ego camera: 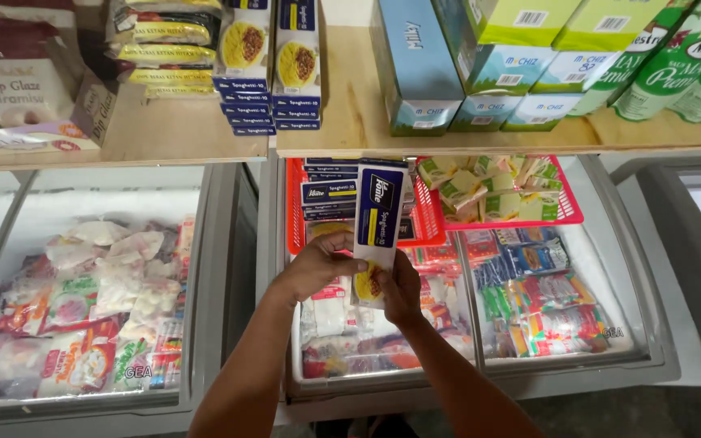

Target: The recorder is wiping boxes of spaghetti with a pink cloth and organizing them into a red plastic basket.

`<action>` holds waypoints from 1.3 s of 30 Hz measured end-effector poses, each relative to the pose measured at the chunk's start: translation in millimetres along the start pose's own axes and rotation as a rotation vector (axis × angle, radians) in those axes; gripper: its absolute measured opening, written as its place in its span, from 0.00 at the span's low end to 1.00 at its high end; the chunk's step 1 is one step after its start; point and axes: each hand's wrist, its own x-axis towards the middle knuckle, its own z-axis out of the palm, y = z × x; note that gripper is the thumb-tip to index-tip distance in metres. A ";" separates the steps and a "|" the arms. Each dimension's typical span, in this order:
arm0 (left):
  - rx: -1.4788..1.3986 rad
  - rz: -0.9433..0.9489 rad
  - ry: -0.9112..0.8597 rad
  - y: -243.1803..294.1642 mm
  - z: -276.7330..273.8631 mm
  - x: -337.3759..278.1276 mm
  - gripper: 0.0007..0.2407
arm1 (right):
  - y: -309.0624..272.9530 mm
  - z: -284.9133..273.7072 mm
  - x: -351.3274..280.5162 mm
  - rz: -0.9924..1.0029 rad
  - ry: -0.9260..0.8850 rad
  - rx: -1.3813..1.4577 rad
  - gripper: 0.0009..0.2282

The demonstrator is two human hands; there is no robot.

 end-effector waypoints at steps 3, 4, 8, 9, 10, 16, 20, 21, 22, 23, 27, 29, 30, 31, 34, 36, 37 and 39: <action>-0.031 0.160 0.005 32.3 -1.4 -6.5 0.15 | -8.1 5.1 -2.1 -0.098 -0.041 -0.166 0.20; -0.027 0.172 0.011 39.2 -0.9 -8.1 0.15 | -5.2 6.1 -6.2 -0.108 -0.049 -0.165 0.20; -0.148 0.245 0.109 64.3 -1.4 -8.4 0.19 | -0.5 19.2 -1.6 -0.001 0.071 -0.375 0.14; -0.200 0.309 0.115 71.2 -2.9 -6.7 0.20 | -1.8 25.8 5.4 0.108 0.119 -0.318 0.13; -0.192 0.324 0.115 77.5 -3.6 -6.5 0.20 | -11.6 33.6 11.9 0.092 0.116 -0.316 0.13; -0.173 0.460 0.263 105.3 -14.3 -1.4 0.25 | -60.0 63.8 55.4 0.103 0.073 -0.063 0.12; -0.028 0.484 0.356 108.6 -25.8 -2.8 0.31 | -85.7 79.5 81.9 0.063 0.040 0.051 0.15; -0.002 0.486 0.371 108.1 -28.8 -2.5 0.32 | -88.3 82.3 86.7 0.152 0.052 0.159 0.15; 0.004 0.503 0.370 113.1 -30.6 -3.1 0.32 | -86.8 84.4 89.9 0.135 0.045 0.159 0.15; 0.030 0.489 0.382 118.0 -32.5 -3.4 0.32 | -85.1 86.4 93.6 0.131 0.048 0.210 0.15; -0.066 0.451 0.334 134.6 -35.8 -9.5 0.31 | -99.5 100.3 102.3 0.239 0.116 0.287 0.15; -0.018 0.496 0.331 137.6 -44.9 -3.8 0.31 | -107.5 106.6 115.1 0.262 0.139 0.296 0.14; 0.022 0.522 0.326 136.8 -47.9 -2.5 0.30 | -111.3 109.3 117.5 0.302 0.172 0.304 0.14; 0.026 0.525 0.325 142.2 -48.8 -5.3 0.30 | -114.8 111.4 123.7 0.298 0.171 0.306 0.14; 0.115 0.411 0.350 151.3 -51.6 -11.2 0.33 | -124.0 115.5 138.8 0.343 0.261 0.334 0.13; 0.159 0.418 0.322 152.0 -56.7 -10.4 0.36 | -130.0 117.1 150.5 0.391 0.219 0.390 0.13; 0.164 0.425 0.322 155.7 -57.7 -11.7 0.36 | -134.3 119.0 156.3 0.383 0.216 0.393 0.13; 0.203 0.328 0.277 158.5 -57.7 -16.9 0.40 | -141.7 122.4 162.2 0.425 0.202 0.317 0.15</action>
